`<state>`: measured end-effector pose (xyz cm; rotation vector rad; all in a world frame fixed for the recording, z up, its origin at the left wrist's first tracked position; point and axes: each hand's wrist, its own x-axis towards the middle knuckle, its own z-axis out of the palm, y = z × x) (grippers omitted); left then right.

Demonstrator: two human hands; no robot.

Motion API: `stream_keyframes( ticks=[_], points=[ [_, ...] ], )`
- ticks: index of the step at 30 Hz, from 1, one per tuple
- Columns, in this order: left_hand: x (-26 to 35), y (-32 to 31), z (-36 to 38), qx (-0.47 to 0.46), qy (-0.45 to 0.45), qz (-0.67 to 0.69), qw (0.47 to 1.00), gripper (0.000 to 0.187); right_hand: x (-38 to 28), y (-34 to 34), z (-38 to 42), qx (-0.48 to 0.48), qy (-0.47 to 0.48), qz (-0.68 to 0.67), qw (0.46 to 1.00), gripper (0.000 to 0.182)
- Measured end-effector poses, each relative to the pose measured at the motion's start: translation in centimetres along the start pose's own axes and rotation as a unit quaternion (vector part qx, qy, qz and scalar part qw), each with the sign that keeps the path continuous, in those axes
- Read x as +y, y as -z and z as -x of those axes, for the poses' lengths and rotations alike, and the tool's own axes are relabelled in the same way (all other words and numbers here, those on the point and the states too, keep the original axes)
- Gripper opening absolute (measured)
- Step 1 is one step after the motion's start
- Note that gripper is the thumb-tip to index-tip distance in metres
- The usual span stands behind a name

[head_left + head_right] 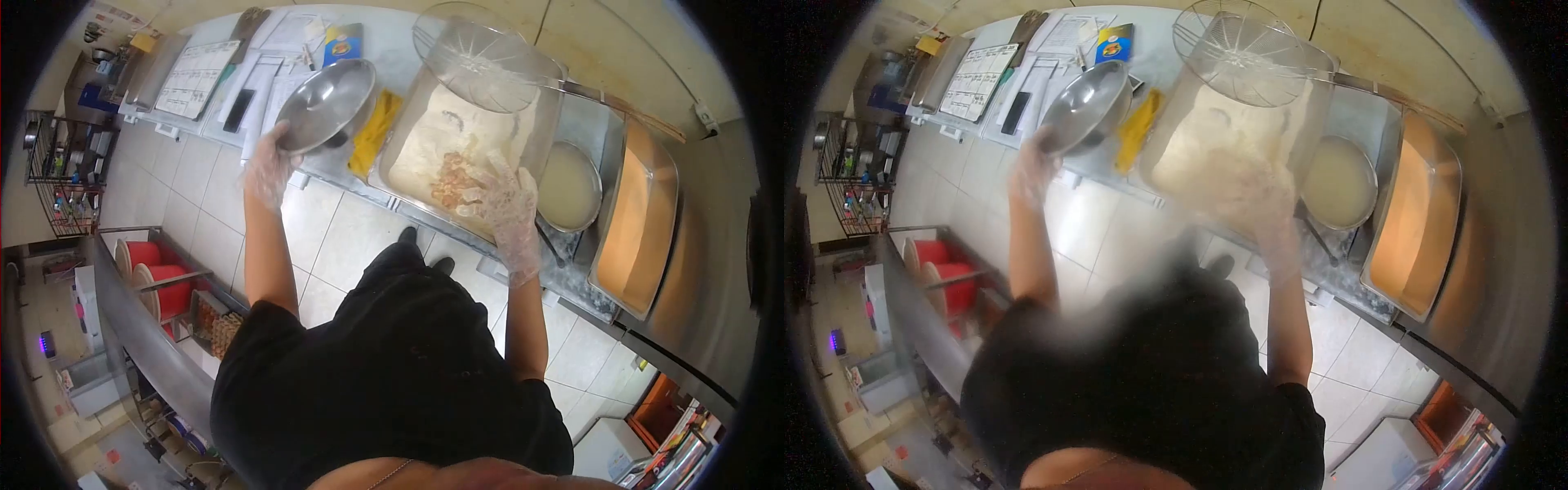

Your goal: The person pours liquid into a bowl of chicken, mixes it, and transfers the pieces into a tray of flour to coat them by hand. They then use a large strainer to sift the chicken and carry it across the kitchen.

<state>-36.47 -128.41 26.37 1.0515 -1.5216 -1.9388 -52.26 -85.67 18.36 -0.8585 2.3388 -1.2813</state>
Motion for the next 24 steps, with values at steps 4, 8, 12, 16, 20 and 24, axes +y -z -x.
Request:
stream_keyframes(
  ticks=[4, 8, 12, 16, 20, 24],
  points=[
    [0.1, 1.5, -10.5, -0.036, 0.042, -0.019, 0.998, 0.032, 0.9, -1.1, -0.2, 0.027, -0.04, -0.002, 0.999, 0.051],
    [1.9, -2.7, -21.6, -0.031, 0.023, -0.074, 0.997, 0.043, 0.5, -2.6, -0.9, 0.067, -0.083, -0.002, 0.994, 0.051],
    [1.3, -8.8, -34.1, -0.068, 0.004, -0.157, 0.985, 0.049, -4.6, -5.9, -5.5, 0.201, -0.092, -0.617, 0.755, 0.062],
    [-2.2, -13.7, -43.6, -0.186, 0.025, -0.17, 0.967, 0.047, -12.6, -5.2, -9.6, 0.17, -0.169, -0.68, 0.693, 0.084],
    [-7.9, -14.6, -52.9, -0.278, -0.216, -0.635, 0.687, 0.043, -14.0, -7.0, -10.4, 0.236, -0.145, -0.671, 0.688, 0.089],
    [-8.0, -14.1, -51.4, -0.267, -0.344, -0.705, 0.56, 0.041, -14.9, -8.3, -11.1, 0.318, -0.128, -0.711, 0.614, 0.093]
  ],
)
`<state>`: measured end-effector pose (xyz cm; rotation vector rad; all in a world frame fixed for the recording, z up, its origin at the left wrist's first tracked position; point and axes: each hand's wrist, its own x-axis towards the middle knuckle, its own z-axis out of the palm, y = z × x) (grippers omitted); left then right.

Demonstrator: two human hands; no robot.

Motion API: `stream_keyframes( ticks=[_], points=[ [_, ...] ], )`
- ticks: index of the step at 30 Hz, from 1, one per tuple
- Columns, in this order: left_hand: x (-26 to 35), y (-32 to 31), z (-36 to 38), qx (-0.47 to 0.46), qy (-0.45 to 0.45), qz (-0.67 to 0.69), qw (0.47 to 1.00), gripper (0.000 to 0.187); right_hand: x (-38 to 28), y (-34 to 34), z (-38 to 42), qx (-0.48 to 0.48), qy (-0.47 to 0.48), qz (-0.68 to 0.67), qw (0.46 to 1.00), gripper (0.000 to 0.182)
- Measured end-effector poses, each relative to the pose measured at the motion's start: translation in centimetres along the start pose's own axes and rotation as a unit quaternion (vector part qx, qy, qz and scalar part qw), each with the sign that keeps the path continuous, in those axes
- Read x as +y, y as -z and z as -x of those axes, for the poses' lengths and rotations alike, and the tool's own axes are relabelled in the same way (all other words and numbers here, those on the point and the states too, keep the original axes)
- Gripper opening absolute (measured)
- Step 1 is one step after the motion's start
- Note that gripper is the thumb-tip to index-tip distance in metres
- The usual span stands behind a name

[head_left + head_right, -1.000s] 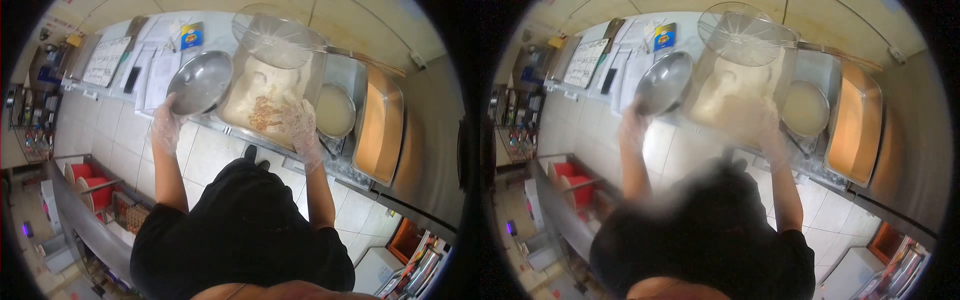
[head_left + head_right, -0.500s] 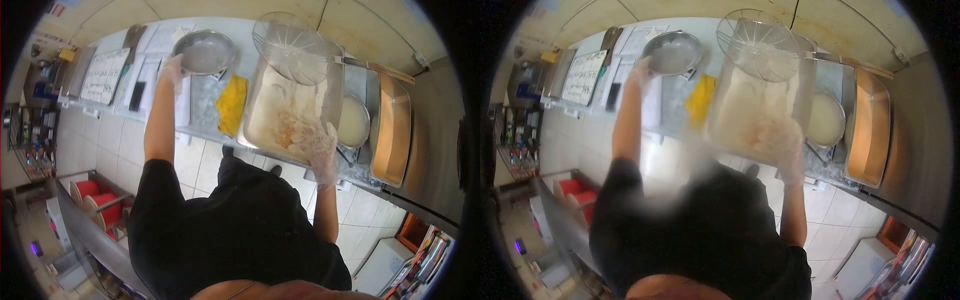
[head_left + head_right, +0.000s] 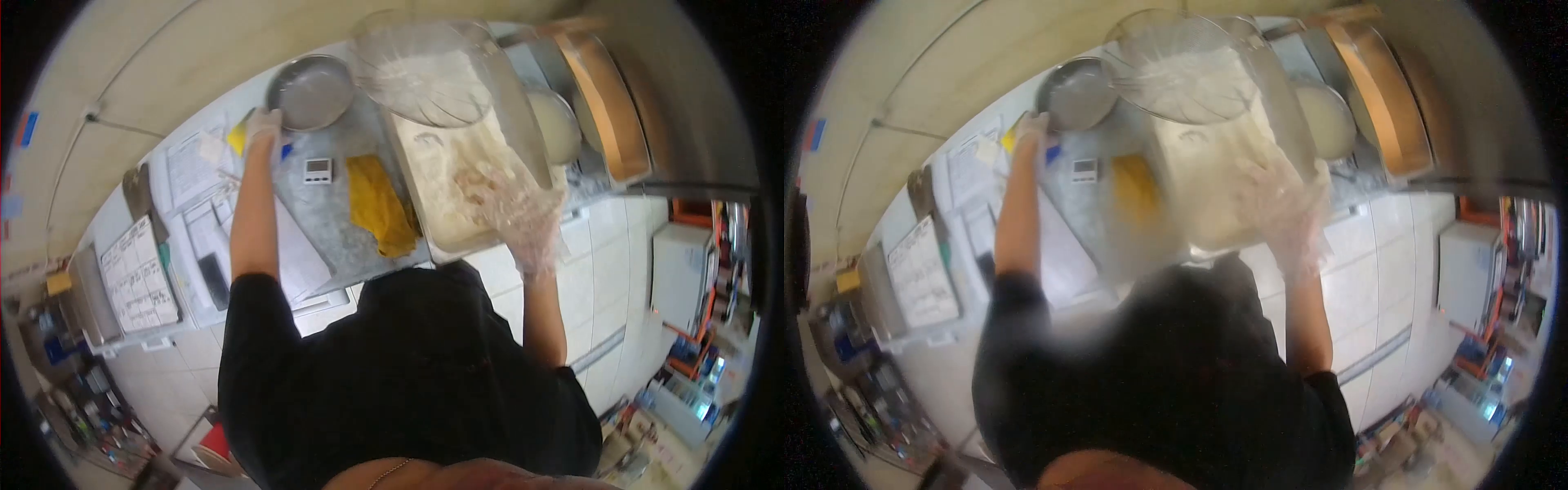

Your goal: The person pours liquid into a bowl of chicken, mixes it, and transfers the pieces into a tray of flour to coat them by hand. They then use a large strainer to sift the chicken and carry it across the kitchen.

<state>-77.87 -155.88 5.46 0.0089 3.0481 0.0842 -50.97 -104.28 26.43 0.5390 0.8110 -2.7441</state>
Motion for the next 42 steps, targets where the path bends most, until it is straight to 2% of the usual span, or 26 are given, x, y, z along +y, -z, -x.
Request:
stream_keyframes(
  ticks=[1, 3, 5, 6, 7, 8, 9, 10, 12, 18, 22, 24, 26, 27, 28, 29, 30, 31, 32, 33, 34, 35, 37, 40, 41, 42],
  points=[
    [3.1, 5.5, 3.1, -0.004, 0.221, 0.284, 0.933, 0.04, 0.3, 0.5, -0.1, 0.014, 0.014, -0.026, 0.999, 0.095],
    [6.9, 10.9, 8.3, 0.067, 0.165, 0.279, 0.943, 0.041, 0.4, 1.1, -0.9, 0.033, 0.039, -0.042, 0.998, 0.095],
    [11.4, 14.7, 13.4, 0.002, 0.108, 0.395, 0.912, 0.042, 0.3, 1.6, -1.6, 0.024, 0.061, -0.061, 0.996, 0.096],
    [16.2, 16.8, 17.1, -0.009, 0.084, 0.457, 0.886, 0.04, 0.2, 1.8, -2.0, 0.015, 0.068, -0.069, 0.995, 0.096],
    [20.4, 19.4, 20.5, -0.113, 0.049, 0.49, 0.863, 0.039, 0.1, 2.1, -2.3, 0.006, 0.07, -0.075, 0.995, 0.097],
    [24.2, 19.0, 23.1, -0.146, -0.064, 0.529, 0.834, 0.027, 0.1, 2.4, -2.6, -0.005, 0.069, -0.08, 0.994, 0.097],
    [27.3, 17.0, 24.8, -0.082, -0.215, 0.465, 0.855, 0.023, 0.1, 2.8, -2.9, -0.018, 0.065, -0.084, 0.994, 0.098],
    [31.3, 17.3, 26.2, -0.009, -0.33, 0.403, 0.854, 0.024, 0.1, 3.2, -3.2, -0.033, 0.059, -0.088, 0.994, 0.098],
    [37.6, 18.3, 28.1, -0.118, -0.261, 0.462, 0.839, 0.023, 0.2, 5.4, -4.0, -0.05, 0.042, -0.078, 0.995, 0.098],
    [45.5, 13.9, 29.5, 0.016, -0.218, 0.515, 0.829, 0.014, -3.6, 7.9, -4.2, -0.06, -0.048, -0.085, 0.993, 0.09],
    [48.2, 11.6, 30.0, -0.02, -0.228, 0.534, 0.814, 0.01, -5.7, 7.8, -4.2, -0.051, -0.128, -0.091, 0.986, 0.081],
    [49.7, 12.6, 31.4, -0.028, -0.172, 0.549, 0.817, 0.011, -6.3, 7.7, -4.1, -0.046, -0.168, -0.092, 0.98, 0.077],
    [49.9, 13.1, 31.2, -0.042, -0.159, 0.548, 0.82, 0.014, -6.5, 8.2, -4.7, -0.051, -0.193, -0.094, 0.975, 0.075],
    [49.8, 13.3, 31.2, -0.063, -0.15, 0.551, 0.818, 0.017, -6.7, 9.5, -5.5, -0.094, -0.165, 0.065, 0.98, 0.07],
    [49.2, 13.5, 30.9, -0.059, -0.144, 0.55, 0.821, 0.017, -6.9, 11.2, -6.7, -0.137, -0.13, 0.222, 0.957, 0.065],
    [48.0, 13.6, 30.2, -0.148, -0.116, 0.53, 0.827, 0.022, -7.2, 13.2, -8.3, -0.177, -0.089, 0.373, 0.906, 0.06],
    [46.7, 13.9, 29.7, -0.239, -0.088, 0.506, 0.824, 0.027, -7.4, 15.3, -10.0, -0.211, -0.044, 0.512, 0.831, 0.055],
    [45.9, 15.6, 28.8, -0.296, -0.009, 0.463, 0.836, 0.035, -7.5, 17.2, -11.8, -0.239, 0.006, 0.635, 0.734, 0.05],
    [44.2, 13.0, 27.7, -0.241, -0.015, 0.381, 0.892, 0.041, -7.5, 19.4, -13.9, -0.242, 0.006, 0.633, 0.736, 0.05],
    [42.4, 9.3, 26.2, -0.186, -0.022, 0.296, 0.937, 0.047, -7.5, 21.8, -16.2, -0.321, 0.101, 0.762, 0.554, 0.042],
    [41.4, 7.8, 24.3, -0.185, 0.005, 0.222, 0.957, 0.049, -7.4, 22.8, -18.2, -0.378, 0.19, 0.842, 0.336, 0.035],
    [40.5, 6.2, 22.1, -0.182, 0.03, 0.147, 0.972, 0.051, -7.2, 21.9, -19.8, -0.376, 0.191, 0.842, 0.337, 0.035],
    [38.9, -0.4, 18.8, 0.038, -0.025, 0.17, 0.984, 0.048, -6.4, 17.8, -22.5, -0.346, 0.124, 0.887, 0.279, 0.035],
    [39.2, -0.3, 15.3, -0.004, -0.043, 0.116, 0.992, 0.046, -5.1, 13.3, -25.1, -0.295, 0.013, 0.937, 0.186, 0.036],
    [39.9, 0.3, 15.0, -0.004, -0.044, 0.117, 0.992, 0.046, -4.7, 13.8, -26.0, -0.294, 0.012, 0.938, 0.185, 0.036],
    [40.7, 0.8, 15.0, -0.017, -0.032, 0.129, 0.991, 0.045, -4.0, 14.6, -26.7, -0.266, 0.051, 0.942, 0.2, 0.036]
  ],
)
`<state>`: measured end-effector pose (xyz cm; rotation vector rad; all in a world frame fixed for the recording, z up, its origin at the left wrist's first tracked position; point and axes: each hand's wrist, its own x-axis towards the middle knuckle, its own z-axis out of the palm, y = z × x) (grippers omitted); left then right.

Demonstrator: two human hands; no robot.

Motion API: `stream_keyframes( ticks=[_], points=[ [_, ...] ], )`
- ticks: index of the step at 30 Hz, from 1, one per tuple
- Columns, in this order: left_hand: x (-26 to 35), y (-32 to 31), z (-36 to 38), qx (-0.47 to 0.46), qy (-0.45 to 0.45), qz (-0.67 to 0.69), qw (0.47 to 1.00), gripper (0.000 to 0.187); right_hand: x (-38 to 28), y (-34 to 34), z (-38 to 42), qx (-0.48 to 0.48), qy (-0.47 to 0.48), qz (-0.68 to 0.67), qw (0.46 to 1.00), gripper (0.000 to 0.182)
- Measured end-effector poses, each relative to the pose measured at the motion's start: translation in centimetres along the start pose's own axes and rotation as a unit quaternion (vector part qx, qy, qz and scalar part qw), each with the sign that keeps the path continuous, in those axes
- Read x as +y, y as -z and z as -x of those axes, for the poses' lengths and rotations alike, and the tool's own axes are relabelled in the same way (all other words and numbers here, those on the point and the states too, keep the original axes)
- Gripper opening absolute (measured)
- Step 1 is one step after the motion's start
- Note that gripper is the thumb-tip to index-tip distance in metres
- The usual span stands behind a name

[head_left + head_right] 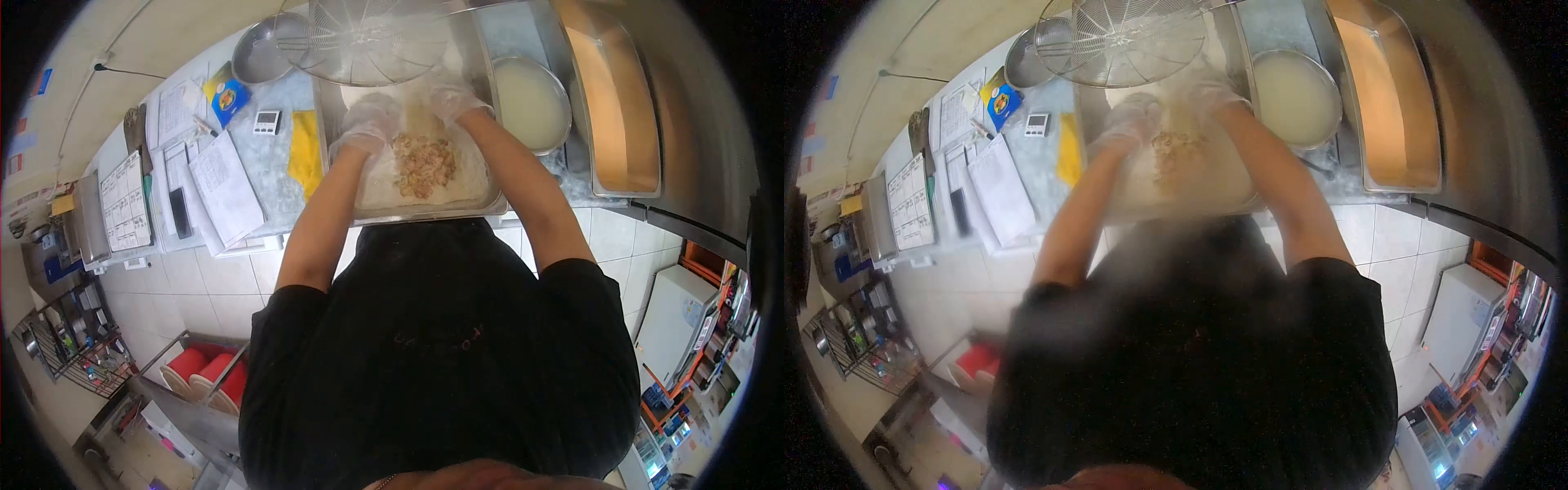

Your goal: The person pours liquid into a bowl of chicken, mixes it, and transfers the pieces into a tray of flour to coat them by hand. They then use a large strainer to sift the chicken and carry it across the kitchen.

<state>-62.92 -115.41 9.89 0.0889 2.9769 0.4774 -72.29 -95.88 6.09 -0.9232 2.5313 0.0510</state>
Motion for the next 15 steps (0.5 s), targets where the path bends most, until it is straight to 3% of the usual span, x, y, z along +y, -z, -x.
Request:
stream_keyframes(
  ticks=[2, 4, 5, 7, 8, 9, 10, 15],
  points=[
    [0.2, 0.3, 0.4, -0.013, 0.014, 0.015, 1.0, 0.045, 0.3, -1.2, -0.3, 0.044, -0.021, 0.001, 0.999, 0.038],
    [-0.1, -0.1, 1.2, -0.164, 0.011, -0.003, 0.986, 0.046, 0.1, -2.4, 1.9, 0.261, 0.05, 0.173, 0.948, 0.047],
    [-0.3, -0.9, 2.1, -0.167, 0.012, 0.002, 0.986, 0.046, -0.7, -2.3, 3.6, 0.256, 0.051, 0.174, 0.95, 0.047],
    [-1.3, -3.8, 4.2, -0.082, 0.103, 0.073, 0.989, 0.052, -2.3, -1.2, 6.5, 0.474, 0.091, 0.115, 0.868, 0.052],
    [-2.7, -5.4, 4.8, -0.087, 0.103, 0.074, 0.988, 0.052, -1.9, -2.7, 6.8, 0.47, 0.09, 0.113, 0.871, 0.052],
    [-4.6, -6.9, 5.4, -0.114, 0.043, 0.077, 0.99, 0.056, -1.2, -5.6, 7.3, 0.188, 0.074, 0.05, 0.978, 0.05],
    [-5.1, -6.8, 5.9, -0.141, -0.017, 0.079, 0.987, 0.061, -1.2, -6.7, 7.9, -0.111, 0.052, -0.019, 0.992, 0.05],
    [-4.3, -5.3, 7.5, -0.136, -0.034, 0.158, 0.977, 0.057, -2.1, -9.3, 8.5, -0.056, 0.079, -0.154, 0.983, 0.049]
  ],
)
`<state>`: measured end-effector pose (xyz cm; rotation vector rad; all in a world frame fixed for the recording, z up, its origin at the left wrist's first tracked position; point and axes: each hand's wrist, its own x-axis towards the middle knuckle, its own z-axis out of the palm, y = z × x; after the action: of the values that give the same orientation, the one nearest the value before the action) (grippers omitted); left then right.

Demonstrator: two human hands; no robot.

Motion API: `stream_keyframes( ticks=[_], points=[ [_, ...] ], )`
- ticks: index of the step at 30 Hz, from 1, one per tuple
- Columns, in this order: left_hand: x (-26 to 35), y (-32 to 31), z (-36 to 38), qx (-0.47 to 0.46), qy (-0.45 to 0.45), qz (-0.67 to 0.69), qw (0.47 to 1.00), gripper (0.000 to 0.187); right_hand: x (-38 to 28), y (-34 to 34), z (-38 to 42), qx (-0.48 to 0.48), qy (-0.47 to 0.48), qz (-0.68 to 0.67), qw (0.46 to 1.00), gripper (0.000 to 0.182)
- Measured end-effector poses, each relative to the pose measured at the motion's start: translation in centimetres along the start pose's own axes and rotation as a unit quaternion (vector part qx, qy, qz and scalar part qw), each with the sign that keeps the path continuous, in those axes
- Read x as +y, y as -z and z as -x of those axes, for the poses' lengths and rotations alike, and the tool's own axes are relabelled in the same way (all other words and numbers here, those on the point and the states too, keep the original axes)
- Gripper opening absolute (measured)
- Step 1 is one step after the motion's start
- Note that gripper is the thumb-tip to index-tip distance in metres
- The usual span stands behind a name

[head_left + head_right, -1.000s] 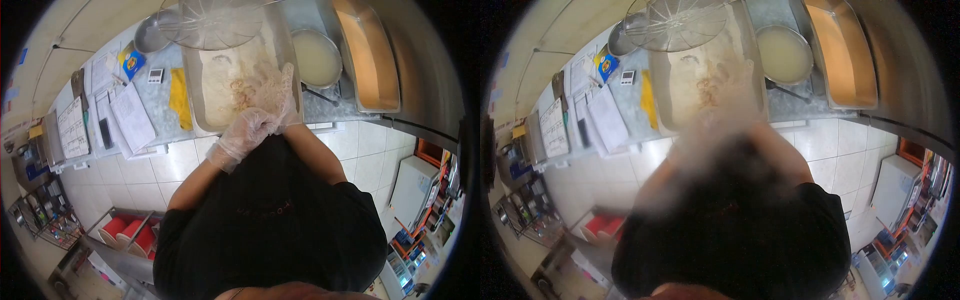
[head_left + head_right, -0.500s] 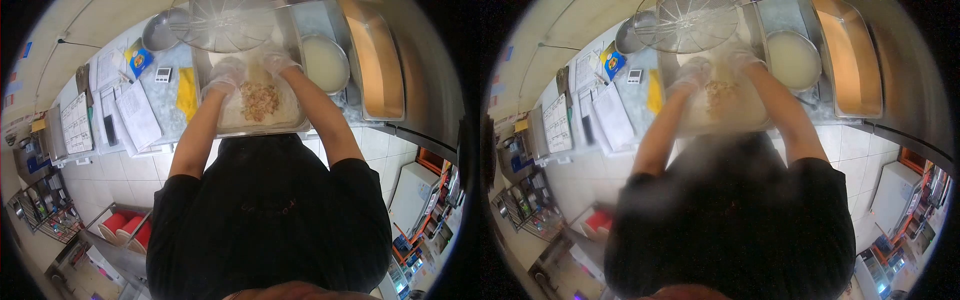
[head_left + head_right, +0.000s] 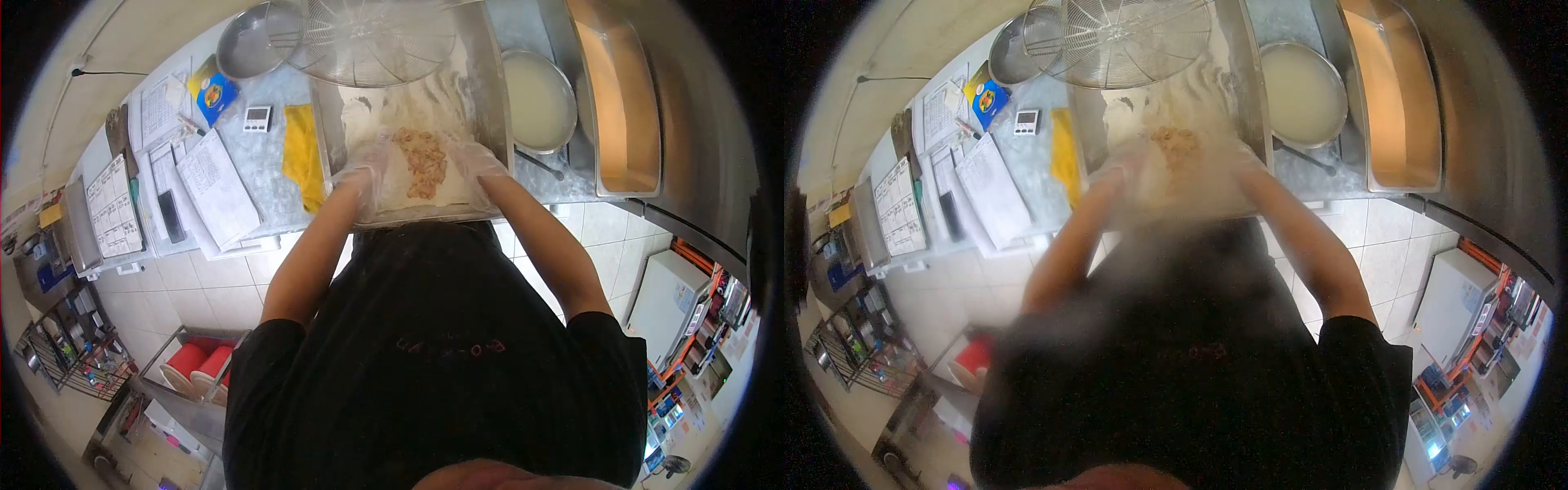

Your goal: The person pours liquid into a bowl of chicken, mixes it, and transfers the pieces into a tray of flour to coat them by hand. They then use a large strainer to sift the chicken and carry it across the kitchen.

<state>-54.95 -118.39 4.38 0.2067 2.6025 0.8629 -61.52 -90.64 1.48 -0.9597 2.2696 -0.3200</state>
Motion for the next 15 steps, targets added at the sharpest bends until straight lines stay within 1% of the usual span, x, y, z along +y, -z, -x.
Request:
stream_keyframes(
  ticks=[2, 5, 7, 10, 11, 13, 14, 15],
  points=[
    [2.2, 0.2, 2.3, 0.01, -0.017, 0.034, 0.999, 0.056, -0.3, -0.1, 0.0, 0.038, 0.024, -0.059, 0.997, 0.049],
    [5.1, 0.5, 2.0, 0.02, -0.041, 0.087, 0.995, 0.054, -0.9, -0.7, 0.8, 0.09, 0.057, -0.15, 0.983, 0.048],
    [6.7, 0.9, 1.2, 0.028, -0.055, 0.125, 0.99, 0.053, -1.2, -1.1, 1.5, 0.121, 0.079, -0.208, 0.967, 0.048],
    [8.2, 2.1, 1.9, 0.034, -0.08, 0.176, 0.98, 0.052, -2.1, -1.9, 2.7, 0.173, 0.108, -0.298, 0.933, 0.047],
    [8.5, 2.6, 2.7, 0.035, -0.088, 0.193, 0.977, 0.052, -2.7, -0.8, 3.7, 0.174, 0.107, -0.299, 0.932, 0.047],
    [8.7, 4.0, 3.5, 0.039, -0.102, 0.226, 0.968, 0.053, -4.6, 4.0, 6.0, 0.201, 0.162, -0.306, 0.916, 0.043],
    [8.8, 4.7, 3.9, 0.04, -0.108, 0.244, 0.963, 0.053, -4.5, 4.3, 6.2, 0.199, 0.161, -0.308, 0.916, 0.043],
    [8.5, 5.7, 4.4, 0.042, -0.115, 0.262, 0.957, 0.053, -4.0, 4.8, 6.1, 0.192, 0.114, -0.285, 0.932, 0.044]
  ],
)
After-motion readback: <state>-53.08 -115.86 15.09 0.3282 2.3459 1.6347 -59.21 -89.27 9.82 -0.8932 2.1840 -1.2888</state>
